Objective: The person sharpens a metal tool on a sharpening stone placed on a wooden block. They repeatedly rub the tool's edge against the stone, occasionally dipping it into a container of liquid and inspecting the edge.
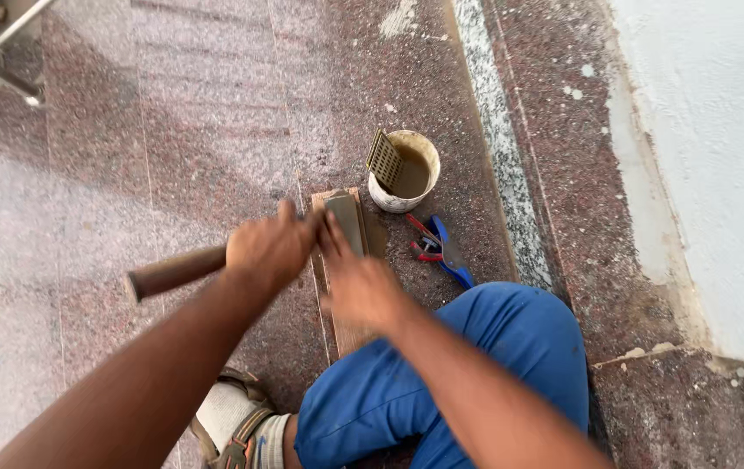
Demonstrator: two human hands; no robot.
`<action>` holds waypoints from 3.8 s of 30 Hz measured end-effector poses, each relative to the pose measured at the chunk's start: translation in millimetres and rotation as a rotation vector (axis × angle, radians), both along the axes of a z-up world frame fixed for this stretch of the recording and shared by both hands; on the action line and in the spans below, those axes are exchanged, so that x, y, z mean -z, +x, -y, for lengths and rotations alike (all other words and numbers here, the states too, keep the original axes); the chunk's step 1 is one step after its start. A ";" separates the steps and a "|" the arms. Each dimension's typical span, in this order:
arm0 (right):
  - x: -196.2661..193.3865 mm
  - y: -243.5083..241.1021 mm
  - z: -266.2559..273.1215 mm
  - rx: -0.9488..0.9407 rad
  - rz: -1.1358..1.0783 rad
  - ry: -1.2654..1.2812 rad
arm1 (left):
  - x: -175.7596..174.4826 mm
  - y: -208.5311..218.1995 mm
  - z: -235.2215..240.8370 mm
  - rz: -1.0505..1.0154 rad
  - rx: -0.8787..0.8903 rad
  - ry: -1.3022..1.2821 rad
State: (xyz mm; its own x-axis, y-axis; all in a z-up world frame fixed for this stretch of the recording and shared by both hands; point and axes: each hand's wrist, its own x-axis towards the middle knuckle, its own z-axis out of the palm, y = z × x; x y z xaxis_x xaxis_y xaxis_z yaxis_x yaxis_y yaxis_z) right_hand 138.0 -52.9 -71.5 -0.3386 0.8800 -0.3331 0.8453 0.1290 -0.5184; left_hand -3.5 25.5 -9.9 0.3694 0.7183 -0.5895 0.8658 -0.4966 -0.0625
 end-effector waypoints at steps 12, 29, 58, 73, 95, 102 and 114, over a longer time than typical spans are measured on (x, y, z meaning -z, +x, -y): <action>-59.2 49.0 13.3 0.541 -0.587 -0.076 | -70.7 -5.0 71.5 0.288 -0.355 -0.027; -71.4 59.6 1.4 0.356 -0.960 -0.486 | -80.8 -30.0 113.2 0.584 -0.387 0.099; -81.0 61.6 -12.1 0.342 -1.043 -0.588 | -74.3 -31.4 98.8 0.553 -0.407 0.054; -53.0 49.0 24.1 0.314 -0.285 -0.052 | -53.9 -13.8 76.0 0.268 -0.360 -0.102; -56.0 -19.7 49.3 0.245 -0.227 -0.073 | -24.6 6.2 40.9 0.111 -0.028 -0.114; -44.9 -17.6 29.7 0.267 -0.321 0.031 | -23.7 16.8 25.3 0.030 -0.083 -0.188; -21.6 -20.2 12.4 0.146 -0.170 0.096 | -30.2 17.1 6.8 0.015 -0.074 -0.135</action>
